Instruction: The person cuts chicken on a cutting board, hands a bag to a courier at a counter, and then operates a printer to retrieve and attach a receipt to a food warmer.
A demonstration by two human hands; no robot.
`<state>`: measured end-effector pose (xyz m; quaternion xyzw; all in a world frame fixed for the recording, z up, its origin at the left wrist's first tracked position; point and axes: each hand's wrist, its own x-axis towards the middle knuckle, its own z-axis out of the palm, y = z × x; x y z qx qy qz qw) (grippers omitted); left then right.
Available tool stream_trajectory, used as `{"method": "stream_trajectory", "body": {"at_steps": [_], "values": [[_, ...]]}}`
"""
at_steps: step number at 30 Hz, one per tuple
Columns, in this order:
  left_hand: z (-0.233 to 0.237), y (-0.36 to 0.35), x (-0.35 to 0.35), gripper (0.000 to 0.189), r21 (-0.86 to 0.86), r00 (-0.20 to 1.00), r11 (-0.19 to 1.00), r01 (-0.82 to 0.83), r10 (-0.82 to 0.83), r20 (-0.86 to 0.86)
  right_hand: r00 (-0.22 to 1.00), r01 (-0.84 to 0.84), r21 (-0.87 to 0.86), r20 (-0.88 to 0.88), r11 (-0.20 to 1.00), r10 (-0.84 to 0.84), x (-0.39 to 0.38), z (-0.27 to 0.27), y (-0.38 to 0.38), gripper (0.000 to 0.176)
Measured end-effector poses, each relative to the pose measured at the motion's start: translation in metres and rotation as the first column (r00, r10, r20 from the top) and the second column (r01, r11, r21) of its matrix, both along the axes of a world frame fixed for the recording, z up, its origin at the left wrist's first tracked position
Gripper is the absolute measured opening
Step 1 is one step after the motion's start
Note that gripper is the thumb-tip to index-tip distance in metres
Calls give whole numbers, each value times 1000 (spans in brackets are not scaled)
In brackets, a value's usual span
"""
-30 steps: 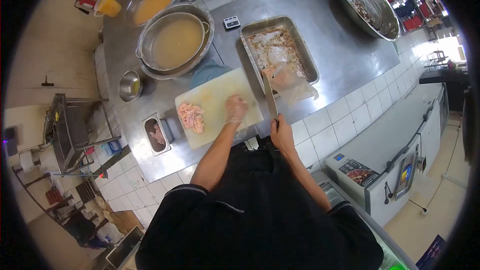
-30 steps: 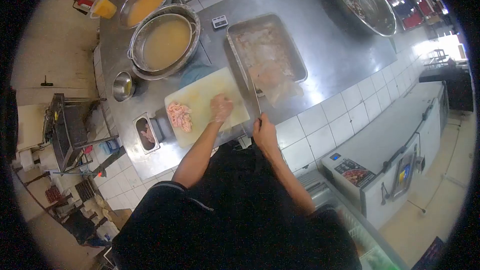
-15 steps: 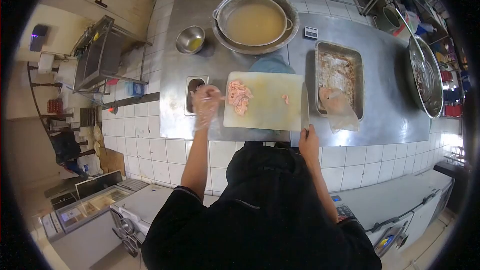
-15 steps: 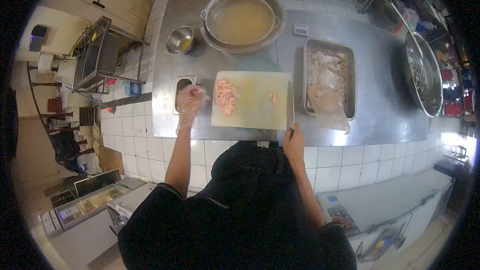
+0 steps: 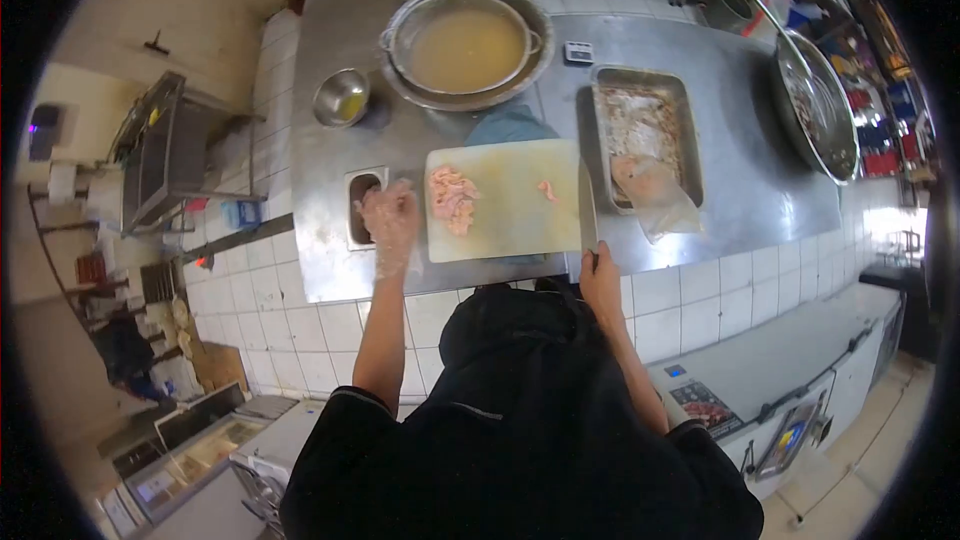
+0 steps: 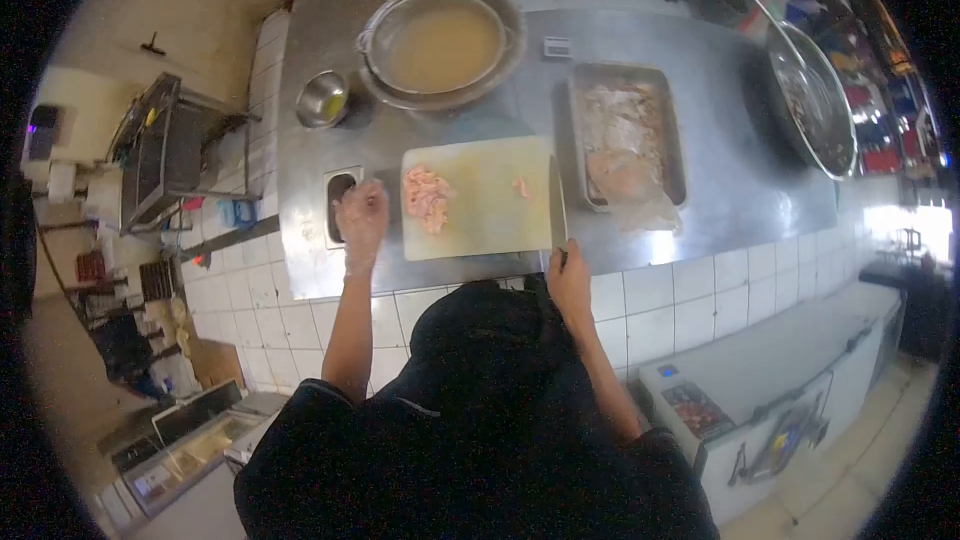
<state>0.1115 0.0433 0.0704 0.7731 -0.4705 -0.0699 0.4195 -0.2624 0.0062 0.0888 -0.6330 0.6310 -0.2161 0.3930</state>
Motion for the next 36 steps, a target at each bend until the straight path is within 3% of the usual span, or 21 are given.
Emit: {"method": "stream_trajectory", "body": {"at_steps": [1,3,5,7,10,13,16,18,19,22,24,25,26,28,31,34,36], "values": [[-2,-12,-21,22,-31,991,998,50,-53,-124,1000,18,20,22,1000,-19,0,4,1,19],[-2,-36,-80,43,4,927,963,271,-262,269,999,25,3,39,1000,-26,-7,0,3,19],[-1,-63,-140,53,56,922,925,375,-379,77,998,53,-37,49,998,-51,-9,4,5,19],[-43,-87,-171,48,0,870,881,474,-468,156,997,71,-63,46,995,-68,-12,6,4,21],[-85,-110,-184,27,137,799,851,506,-523,297,995,96,-76,13,992,-95,-26,4,8,26],[-127,-118,-184,19,258,751,810,526,-585,306,991,135,-62,-4,989,-136,-32,-4,11,25],[-134,-104,-176,14,96,724,809,580,-566,394,985,172,-39,-27,984,-173,-35,-3,11,24],[-121,-90,-168,11,213,797,821,529,-567,207,987,156,-74,-35,985,-159,-33,-5,11,24],[-107,-79,-163,10,272,828,818,507,-550,110,994,107,17,-8,994,-107,-32,4,8,29],[-41,-39,-128,4,12,959,967,256,-252,-130,997,71,54,-20,996,-70,-21,11,4,27],[-30,-13,-87,8,-188,993,982,23,-43,-107,999,50,18,-8,999,-50,-15,3,4,26],[-13,2,-65,8,-132,989,988,-82,65,-131,999,34,16,-11,999,-34,-9,5,4,25],[6,16,-37,10,-119,994,987,-110,108,-19,1000,18,12,-16,1000,-18,-4,6,4,25],[13,34,8,9,-286,976,936,-207,219,11,999,-36,-40,-13,999,35,5,-1,5,24],[37,49,48,8,-39,917,986,-162,165,362,996,-90,-8,26,996,90,13,-1,7,23],[27,56,46,14,43,960,990,-134,119,255,993,-121,12,-6,993,121,21,8,7,23],[9,55,32,17,3,957,998,-60,57,284,993,-114,12,-18,993,114,24,14,7,23]]}}
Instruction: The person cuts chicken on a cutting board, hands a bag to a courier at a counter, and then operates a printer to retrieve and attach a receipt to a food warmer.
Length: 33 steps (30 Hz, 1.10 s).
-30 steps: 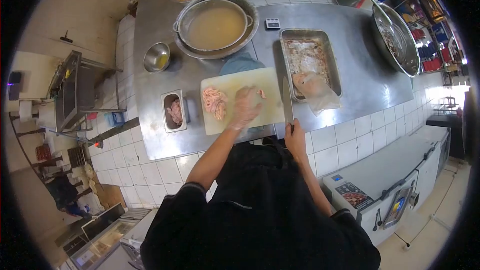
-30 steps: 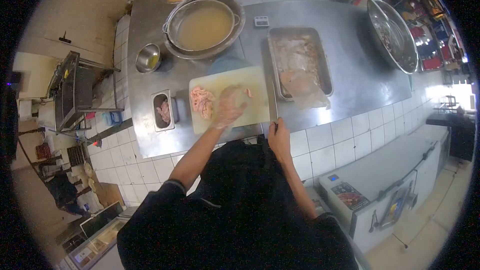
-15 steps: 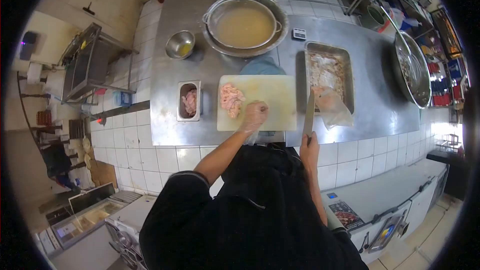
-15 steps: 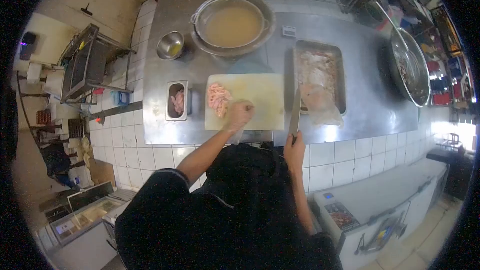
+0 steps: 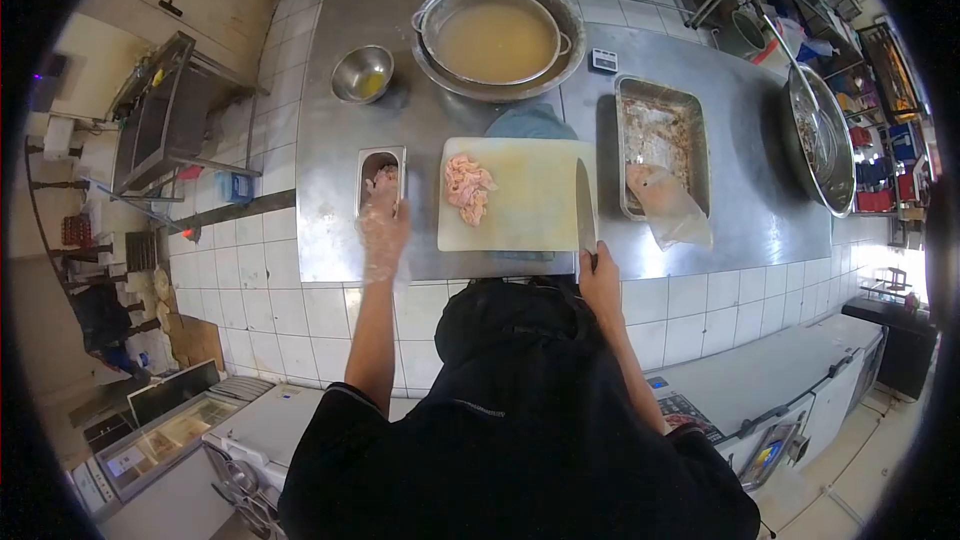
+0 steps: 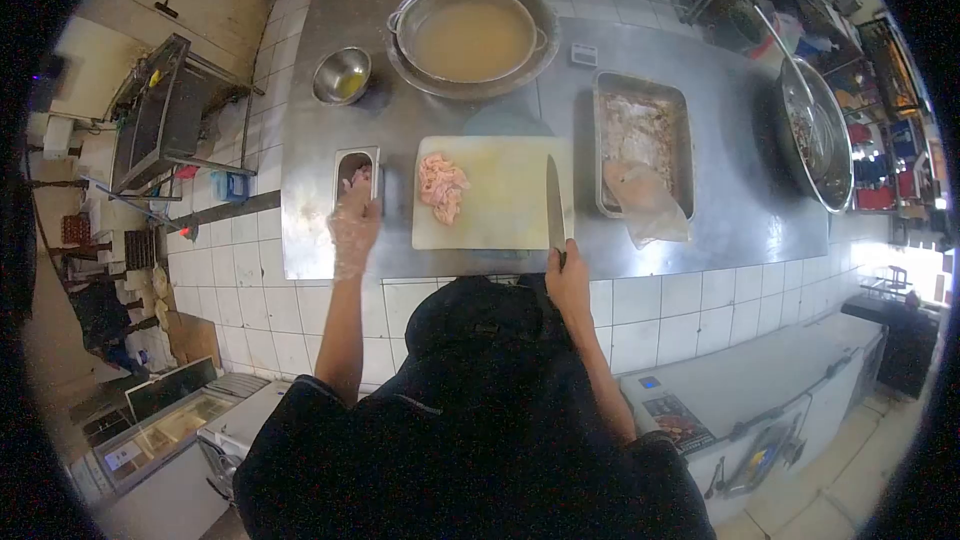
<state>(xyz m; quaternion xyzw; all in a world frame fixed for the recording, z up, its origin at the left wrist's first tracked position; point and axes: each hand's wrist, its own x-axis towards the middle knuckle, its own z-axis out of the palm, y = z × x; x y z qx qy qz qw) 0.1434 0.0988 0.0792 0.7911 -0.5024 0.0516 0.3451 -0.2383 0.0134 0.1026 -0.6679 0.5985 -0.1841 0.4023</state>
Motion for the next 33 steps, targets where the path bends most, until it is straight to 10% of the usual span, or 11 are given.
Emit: {"method": "stream_trajectory", "body": {"at_steps": [14,20,26,29,33], "values": [[-81,-44,-120,30,466,962,873,-147,236,-138,994,105,1,-4,994,-105,-31,-14,11,30],[-89,-29,-111,22,260,670,963,-72,239,-703,990,139,4,6,990,-139,-38,-13,7,34],[-88,-14,-100,23,260,613,961,-92,260,-746,995,102,98,-10,990,-101,-37,-12,-3,37],[-89,-8,-98,26,140,374,984,-107,170,-912,993,110,71,24,991,-112,-34,-16,-4,38],[-87,-8,-96,32,209,571,974,-92,224,-790,994,98,106,39,990,-103,-36,-17,-9,37]]}}
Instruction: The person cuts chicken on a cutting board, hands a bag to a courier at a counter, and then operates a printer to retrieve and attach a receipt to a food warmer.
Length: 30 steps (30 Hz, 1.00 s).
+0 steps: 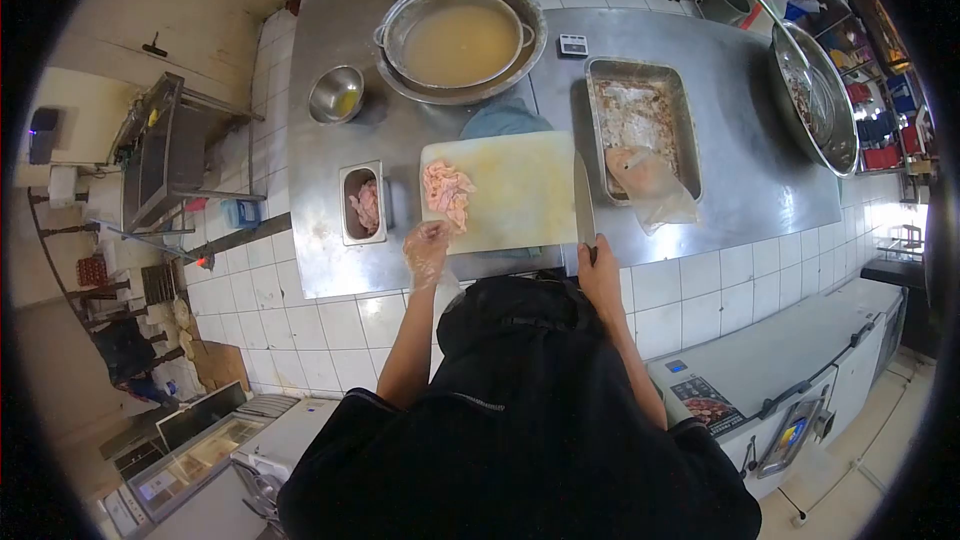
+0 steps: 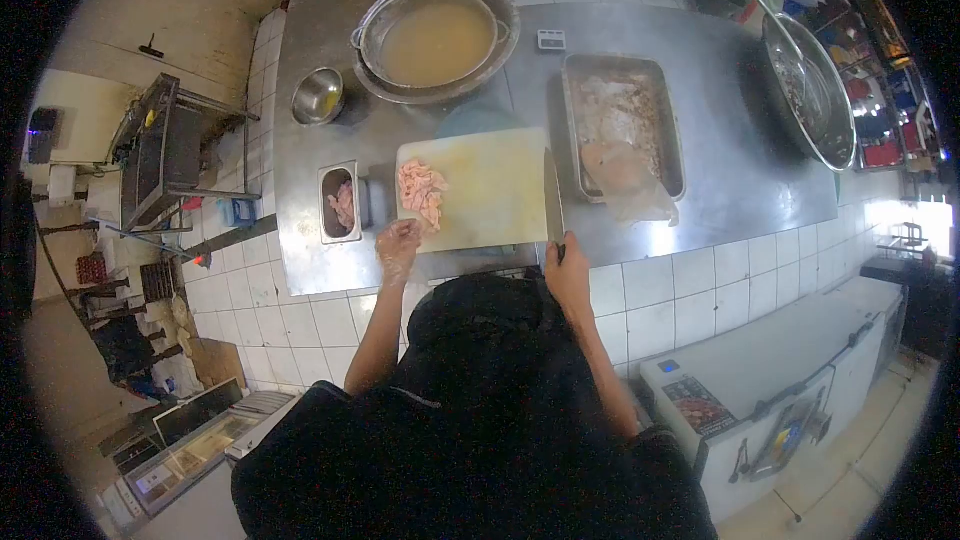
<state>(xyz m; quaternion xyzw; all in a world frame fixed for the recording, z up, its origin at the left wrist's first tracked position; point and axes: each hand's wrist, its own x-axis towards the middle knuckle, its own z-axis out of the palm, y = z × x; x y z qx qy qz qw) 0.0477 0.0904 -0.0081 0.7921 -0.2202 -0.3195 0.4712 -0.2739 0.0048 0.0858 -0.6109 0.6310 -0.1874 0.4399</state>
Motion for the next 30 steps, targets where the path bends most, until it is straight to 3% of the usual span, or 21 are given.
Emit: {"method": "stream_trajectory", "body": {"at_steps": [2,5,8,11,14,17,20,23,26,30], "values": [[2,-1,-6,42,110,933,993,32,-69,354,1000,-4,-39,4,999,4,-1,-6,0,36],[39,-20,-37,39,310,610,949,58,-280,742,1000,4,-30,14,1000,-4,-1,-6,0,34],[5,-38,-39,28,424,607,904,-50,-309,732,999,-7,-39,32,999,8,-1,-12,0,31],[-16,-35,-36,20,277,516,960,33,-254,818,1000,-15,-16,14,1000,15,0,-2,0,28],[2,-33,-36,25,335,597,942,22,-281,751,1000,4,-22,10,1000,-4,-3,0,0,27],[14,-29,-34,10,170,428,985,30,-166,888,1000,-8,-5,11,1000,9,-8,7,-2,29],[25,-22,-29,6,171,522,984,54,-174,835,1000,21,-54,12,998,-20,-11,-3,-2,32],[9,-15,-11,18,263,624,954,146,-295,724,1000,-6,-89,19,996,8,-14,-16,-4,37],[-6,-10,-2,14,172,737,967,189,-255,626,1000,-5,-49,25,999,6,-11,-12,-7,33],[22,-20,-6,8,99,706,980,173,-193,681,1000,-16,-45,22,999,17,-10,1,-10,31]]}}
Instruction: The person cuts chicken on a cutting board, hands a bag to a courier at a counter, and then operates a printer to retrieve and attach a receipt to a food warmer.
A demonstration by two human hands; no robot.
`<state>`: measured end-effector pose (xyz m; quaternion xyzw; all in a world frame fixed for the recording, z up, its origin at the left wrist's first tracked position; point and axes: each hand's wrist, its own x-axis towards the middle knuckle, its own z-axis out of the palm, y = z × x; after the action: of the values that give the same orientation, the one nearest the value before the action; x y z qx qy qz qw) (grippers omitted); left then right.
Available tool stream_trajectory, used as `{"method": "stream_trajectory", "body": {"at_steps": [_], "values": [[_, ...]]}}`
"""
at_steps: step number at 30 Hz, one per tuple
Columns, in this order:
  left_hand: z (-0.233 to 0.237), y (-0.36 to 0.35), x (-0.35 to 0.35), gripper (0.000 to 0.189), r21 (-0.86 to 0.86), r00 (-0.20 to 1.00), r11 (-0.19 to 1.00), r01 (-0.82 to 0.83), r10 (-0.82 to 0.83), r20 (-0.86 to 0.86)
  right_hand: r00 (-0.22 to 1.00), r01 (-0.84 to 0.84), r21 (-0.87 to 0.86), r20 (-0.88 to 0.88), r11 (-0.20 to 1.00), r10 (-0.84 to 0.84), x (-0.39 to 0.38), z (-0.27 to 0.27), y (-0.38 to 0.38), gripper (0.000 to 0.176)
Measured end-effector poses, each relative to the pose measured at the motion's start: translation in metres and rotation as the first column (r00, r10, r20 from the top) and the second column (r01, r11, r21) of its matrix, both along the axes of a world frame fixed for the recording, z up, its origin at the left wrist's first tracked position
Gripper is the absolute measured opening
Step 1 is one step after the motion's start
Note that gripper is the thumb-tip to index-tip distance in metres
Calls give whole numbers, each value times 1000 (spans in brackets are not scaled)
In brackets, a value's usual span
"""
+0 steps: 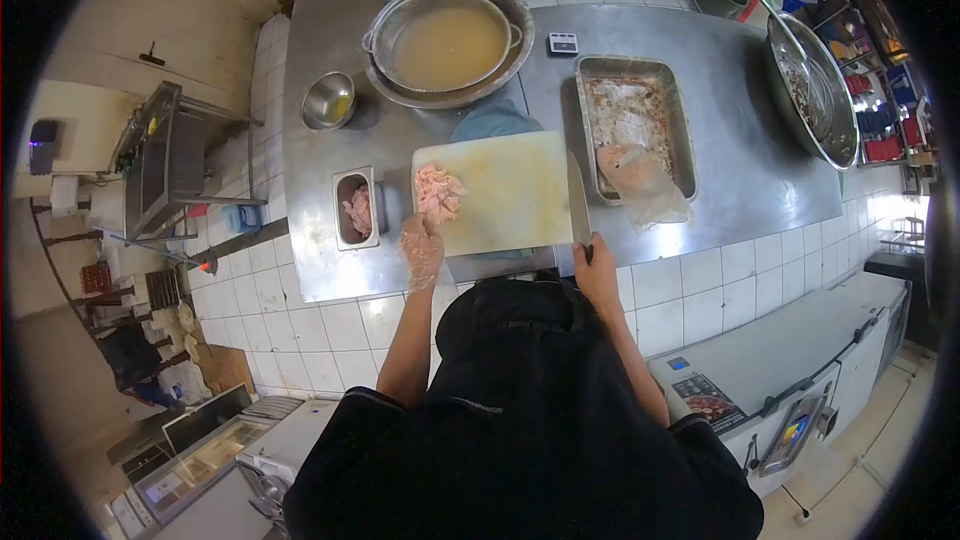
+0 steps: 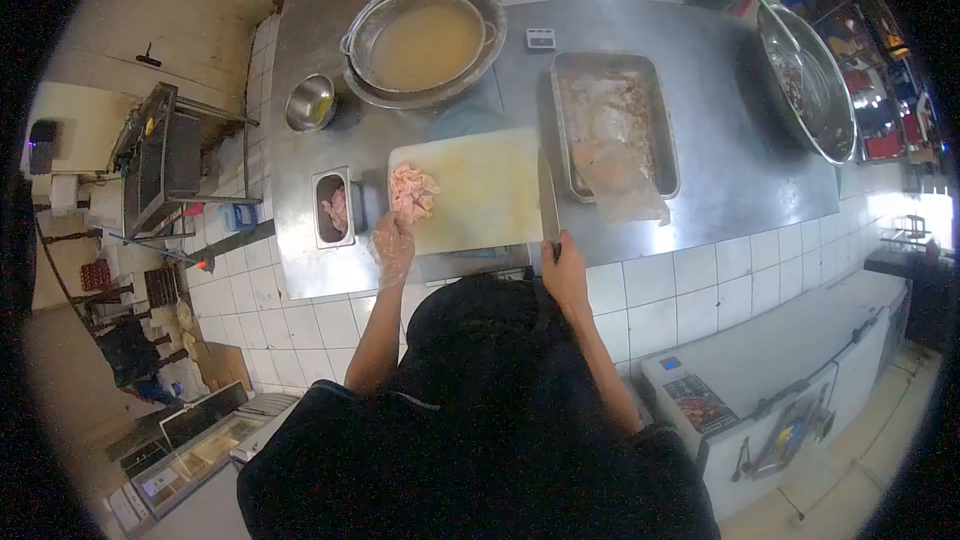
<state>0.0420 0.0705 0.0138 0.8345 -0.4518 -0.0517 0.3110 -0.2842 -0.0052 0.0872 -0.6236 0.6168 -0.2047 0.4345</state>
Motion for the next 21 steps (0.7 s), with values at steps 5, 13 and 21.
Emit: {"method": "stream_trajectory", "body": {"at_steps": [5,13,21], "values": [[12,-12,9,23,-114,935,993,-30,-13,-353,999,45,-12,7,999,-45,-1,-3,0,30],[62,-48,-18,21,-266,661,964,28,-218,-718,999,52,-13,9,999,-52,0,-6,0,28],[110,-108,-68,21,-231,607,865,446,-482,-632,994,105,12,14,994,-105,-5,1,2,31]]}}
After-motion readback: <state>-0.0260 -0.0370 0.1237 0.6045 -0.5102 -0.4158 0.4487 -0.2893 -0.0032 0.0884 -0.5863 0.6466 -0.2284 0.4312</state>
